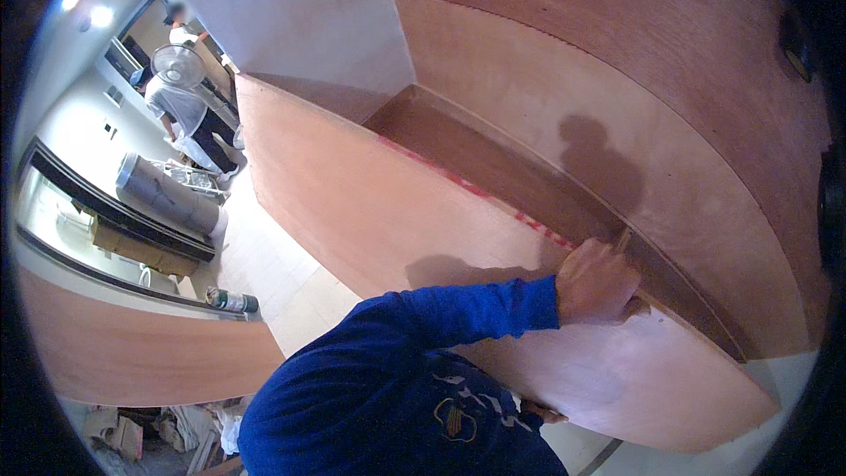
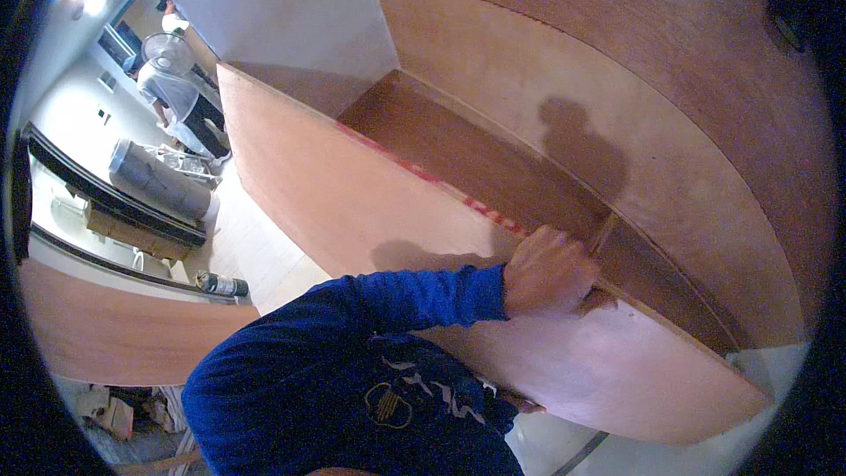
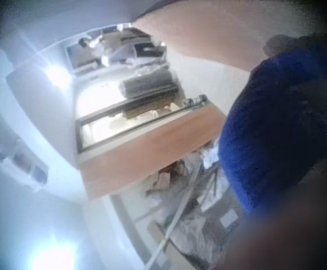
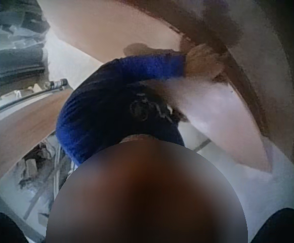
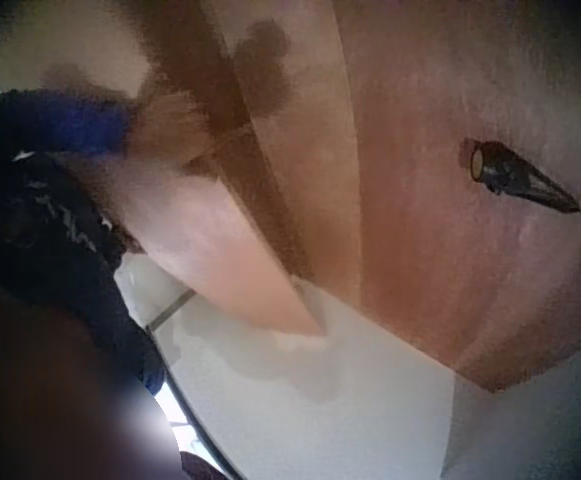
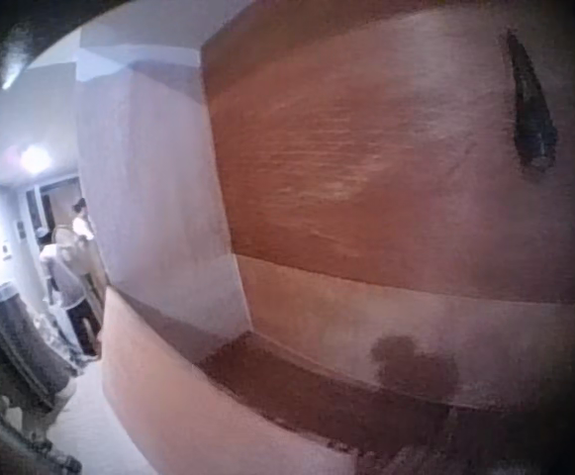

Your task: The person measures and marks a wooden cabinet using a speed square and pencil, then gathers screws and a drill. They carry a large plywood panel and fit it into the cabinet structure.

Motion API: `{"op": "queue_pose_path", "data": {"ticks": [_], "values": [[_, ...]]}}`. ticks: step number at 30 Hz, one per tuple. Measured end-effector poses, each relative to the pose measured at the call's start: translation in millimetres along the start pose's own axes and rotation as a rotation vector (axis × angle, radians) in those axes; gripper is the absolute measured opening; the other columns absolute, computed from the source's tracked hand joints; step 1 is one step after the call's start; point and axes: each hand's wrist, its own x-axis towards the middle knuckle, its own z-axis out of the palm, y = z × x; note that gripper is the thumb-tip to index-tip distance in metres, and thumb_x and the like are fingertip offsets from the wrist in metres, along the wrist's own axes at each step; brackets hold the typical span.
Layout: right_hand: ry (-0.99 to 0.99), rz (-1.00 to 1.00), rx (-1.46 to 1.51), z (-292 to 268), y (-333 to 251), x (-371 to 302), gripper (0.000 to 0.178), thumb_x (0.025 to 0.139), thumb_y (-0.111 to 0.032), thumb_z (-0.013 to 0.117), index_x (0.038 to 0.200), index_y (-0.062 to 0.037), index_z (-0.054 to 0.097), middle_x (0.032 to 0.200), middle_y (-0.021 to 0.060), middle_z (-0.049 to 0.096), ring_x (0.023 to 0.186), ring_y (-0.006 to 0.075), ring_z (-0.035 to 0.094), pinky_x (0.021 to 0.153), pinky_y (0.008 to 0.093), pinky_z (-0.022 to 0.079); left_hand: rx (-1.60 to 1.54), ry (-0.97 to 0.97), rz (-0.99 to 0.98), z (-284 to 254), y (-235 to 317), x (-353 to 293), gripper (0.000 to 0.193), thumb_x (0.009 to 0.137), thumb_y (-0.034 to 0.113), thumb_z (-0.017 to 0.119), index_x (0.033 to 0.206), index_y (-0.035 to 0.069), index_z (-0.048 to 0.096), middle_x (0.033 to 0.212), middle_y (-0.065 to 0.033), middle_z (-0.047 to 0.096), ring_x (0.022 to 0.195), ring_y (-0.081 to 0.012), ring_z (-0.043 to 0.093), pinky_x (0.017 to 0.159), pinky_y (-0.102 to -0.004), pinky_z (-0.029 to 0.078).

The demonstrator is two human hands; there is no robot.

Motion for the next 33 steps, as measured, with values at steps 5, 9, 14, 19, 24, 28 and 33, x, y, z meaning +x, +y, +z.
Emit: {"op": "queue_pose_path", "data": {"ticks": [5, 9, 14, 19, 24, 28, 33], "values": [[-0.010, -0.006, -0.007, -11, -4, -9, 0.090, 0.098, -0.079, 0.036, 0.157, -0.0120, 0.042, 0.157, 0.0122, 0.050, 0.138, 0.0355, 0.051, 0.117, 0.0519, 0.039, 0.042, -0.017, -0.056, 16, -5, 8, 0.049, 0.083, 0.056, 0.073, 0.077, 0.007, 0.079, 0.075, -0.0195, 0.073, 0.073, -0.0366, 0.075, 0.069, -0.0493, 0.060], [-0.007, 0.002, -0.018, -20, -11, -18, 0.090, 0.098, -0.079, 0.036, 0.157, -0.0122, 0.043, 0.157, 0.0121, 0.050, 0.138, 0.0354, 0.051, 0.117, 0.0521, 0.039, -0.001, -0.018, -0.125, 26, -5, 15, 0.052, 0.080, 0.056, 0.075, 0.082, 0.005, 0.079, 0.079, -0.0198, 0.074, 0.078, -0.0373, 0.075, 0.075, -0.0500, 0.060], [-0.017, 0.009, -0.027, -27, -13, -27, 0.090, 0.097, -0.079, 0.036, 0.157, -0.0126, 0.043, 0.156, 0.0121, 0.050, 0.138, 0.0354, 0.051, 0.117, 0.0523, 0.039, -0.024, -0.079, -0.106, 28, -2, 20, 0.053, 0.080, 0.057, 0.074, 0.090, 0.005, 0.079, 0.086, -0.0193, 0.076, 0.082, -0.0384, 0.075, 0.077, -0.0500, 0.060], [-0.030, 0.003, -0.023, -49, -18, -33, 0.089, 0.097, -0.080, 0.037, 0.156, -0.0130, 0.044, 0.156, 0.0120, 0.051, 0.138, 0.0353, 0.051, 0.117, 0.0526, 0.039, -0.016, -0.017, -0.113, 46, 2, 6, 0.049, 0.084, 0.054, 0.070, 0.088, 0.006, 0.079, 0.084, -0.0195, 0.076, 0.082, -0.0395, 0.075, 0.076, -0.0534, 0.060], [-0.006, -0.098, 0.194, -84, -1, -65, 0.089, 0.097, -0.080, 0.037, 0.156, -0.0133, 0.044, 0.156, 0.0120, 0.051, 0.137, 0.0352, 0.052, 0.117, 0.0528, 0.039, 0.099, 0.016, -0.022, 50, 19, -28, 0.051, 0.086, 0.059, 0.069, 0.095, 0.010, 0.080, 0.084, -0.0168, 0.076, 0.081, -0.0374, 0.075, 0.074, -0.0527, 0.059], [0.150, -0.266, 0.437, -96, 47, -75, 0.089, 0.097, -0.080, 0.037, 0.156, -0.0136, 0.045, 0.156, 0.0119, 0.051, 0.137, 0.0352, 0.052, 0.117, 0.0530, 0.039, 0.216, 0.112, -0.008, 29, 35, -25, 0.060, 0.084, 0.069, 0.071, 0.107, 0.014, 0.080, 0.087, -0.0131, 0.077, 0.081, -0.0347, 0.074, 0.072, -0.0485, 0.060], [0.292, -0.296, 0.503, -118, 75, -67, 0.094, 0.091, -0.086, 0.038, 0.154, -0.0165, 0.049, 0.152, 0.0109, 0.056, 0.135, 0.0354, 0.054, 0.115, 0.0583, 0.038, 0.259, -0.052, -0.086, 37, 31, -17, 0.072, 0.083, 0.074, 0.069, 0.083, 0.002, 0.077, 0.085, -0.0247, 0.073, 0.079, -0.0441, 0.070, 0.072, -0.0549, 0.053]]}}
